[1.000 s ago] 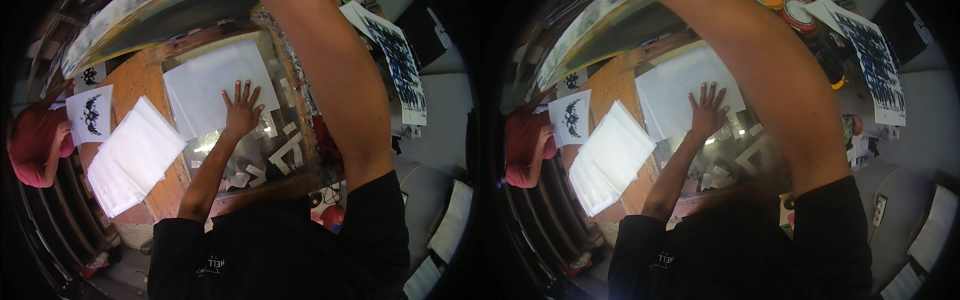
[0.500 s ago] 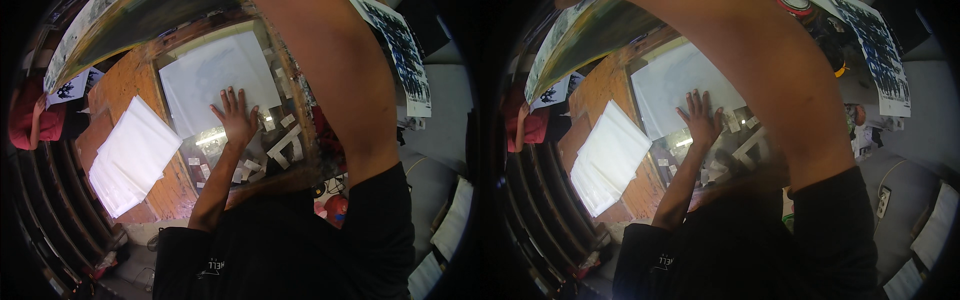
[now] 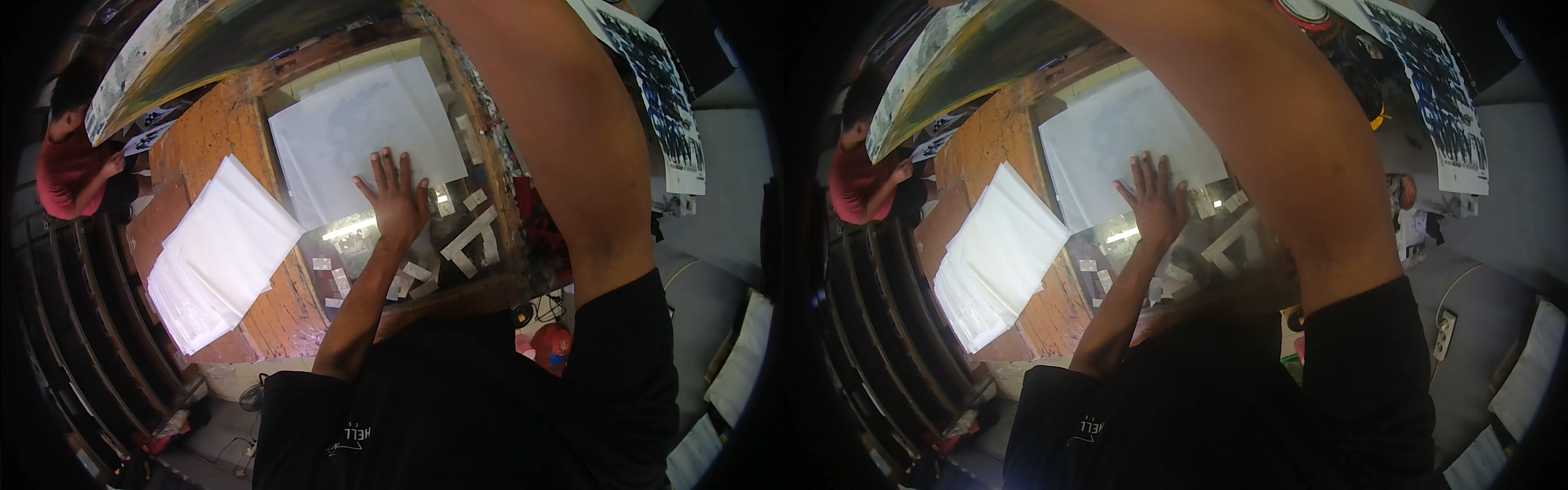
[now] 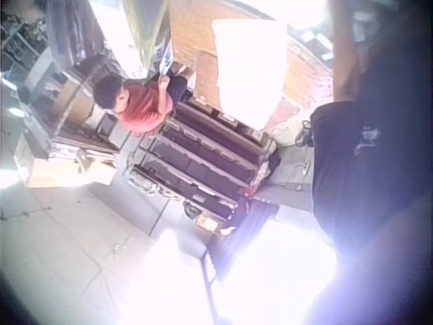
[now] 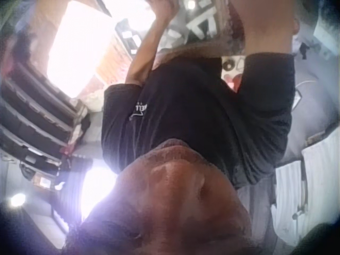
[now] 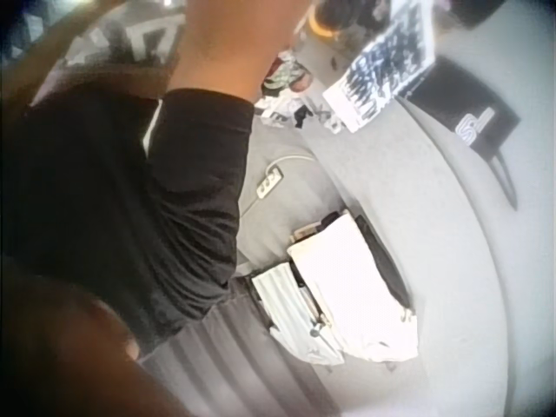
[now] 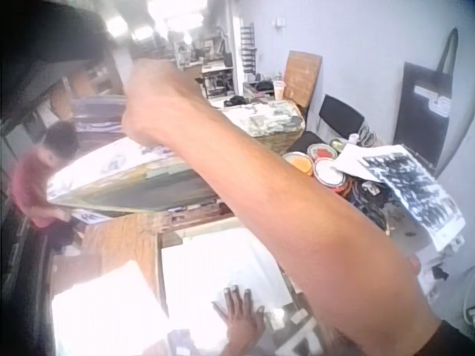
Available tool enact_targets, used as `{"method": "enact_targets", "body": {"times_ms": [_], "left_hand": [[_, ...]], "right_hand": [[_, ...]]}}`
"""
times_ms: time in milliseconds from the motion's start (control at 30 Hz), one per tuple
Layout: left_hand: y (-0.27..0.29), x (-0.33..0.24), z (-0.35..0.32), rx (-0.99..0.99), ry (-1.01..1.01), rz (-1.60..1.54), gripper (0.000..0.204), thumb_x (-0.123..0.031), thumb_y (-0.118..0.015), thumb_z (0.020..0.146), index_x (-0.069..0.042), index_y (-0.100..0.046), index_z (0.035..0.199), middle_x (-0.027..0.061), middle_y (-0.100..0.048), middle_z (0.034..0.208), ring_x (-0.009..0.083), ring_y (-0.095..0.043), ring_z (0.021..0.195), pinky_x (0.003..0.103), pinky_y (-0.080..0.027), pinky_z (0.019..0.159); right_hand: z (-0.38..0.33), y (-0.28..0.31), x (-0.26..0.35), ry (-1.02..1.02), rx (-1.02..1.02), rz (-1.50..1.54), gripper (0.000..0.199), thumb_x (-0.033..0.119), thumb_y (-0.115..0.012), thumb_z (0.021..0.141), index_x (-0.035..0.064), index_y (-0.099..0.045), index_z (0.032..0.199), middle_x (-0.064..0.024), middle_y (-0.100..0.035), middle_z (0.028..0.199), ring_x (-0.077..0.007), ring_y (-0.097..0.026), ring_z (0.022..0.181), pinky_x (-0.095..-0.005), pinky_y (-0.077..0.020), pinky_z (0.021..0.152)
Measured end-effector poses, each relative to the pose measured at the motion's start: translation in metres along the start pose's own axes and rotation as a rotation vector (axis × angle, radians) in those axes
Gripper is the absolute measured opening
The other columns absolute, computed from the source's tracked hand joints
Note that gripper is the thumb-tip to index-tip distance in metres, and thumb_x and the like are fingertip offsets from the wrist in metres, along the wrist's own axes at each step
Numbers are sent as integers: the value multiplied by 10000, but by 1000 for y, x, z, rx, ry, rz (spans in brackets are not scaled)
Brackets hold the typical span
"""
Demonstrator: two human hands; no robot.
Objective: The person performs a series of screen-printing cycles by placing a blank sheet on the glass bed, lowering the frame, spreading ink with a squeegee, and then raising the frame to remove the printed sheet.
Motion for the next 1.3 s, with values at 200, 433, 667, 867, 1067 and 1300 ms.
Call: {"method": "enact_targets", "body": {"times_ms": [200, 433, 667, 867, 1067, 1300], "left_hand": [[1, 0, -3, 14, -15, 3, 608, -385, -531, 1004, -71, -437, 1515, 232, -247, 1639, 396, -98, 1564, 745, 6, 1161], [27, 17, -10, -3, 43, -227, 550, -310, -526, 1016, -70, -457, 1506, 273, -215, 1643, 453, -88, 1552, 781, 8, 1123], [161, 46, -88, -409, 446, -1686, 559, -318, -634, 1004, -46, -440, 1453, 163, -456, 1492, 329, -444, 1412, 543, -301, 1166], [30, 75, -155, -157, 1122, -2081, 426, -359, -667, 985, -83, -514, 1272, 91, -556, 1264, 280, -508, 1263, 517, -403, 1046], [7, 79, -161, -195, 1293, -2022, 333, -300, -672, 977, -90, -530, 1193, 76, -554, 1225, 277, -522, 1193, 520, -391, 1037], [18, 73, -166, -179, 1258, -1977, 441, -290, -658, 983, -53, -446, 1290, 89, -519, 1269, 281, -492, 1268, 517, -385, 1041]], "right_hand": [[20, -8, 8, 232, -132, -90, 231, 3, -675, 778, -14, -761, 991, -259, -727, 1022, -369, -725, 954, -424, -579, 870], [-19, -13, 19, 477, -457, -26, 294, 21, -678, 831, 26, -729, 1121, -230, -719, 992, -409, -688, 948, -483, -543, 897], [-189, -92, -7, 406, -219, -26, 547, -65, -619, 767, 56, -638, 1300, -141, -668, 1181, -306, -615, 1084, -464, -442, 924], [-196, -198, -89, 220, 25, -45, 476, -53, -663, 766, 34, -660, 1234, -154, -704, 1118, -343, -645, 1000, -454, -454, 857], [-90, -282, -163, 203, 70, -253, 537, -57, -653, 759, 104, -647, 1272, -86, -697, 1129, -289, -628, 1049, -445, -435, 892], [-92, -314, -162, 234, 55, -341, 539, -46, -635, 781, 114, -627, 1296, -81, -685, 1163, -280, -613, 1105, -467, -427, 920]]}}
Point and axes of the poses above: each hand's wrist, its own z-axis towards the middle knuckle, its own y-axis out of the back of the hand, x = y × z, the point moved 10 cm from there along z, towards the middle knuckle
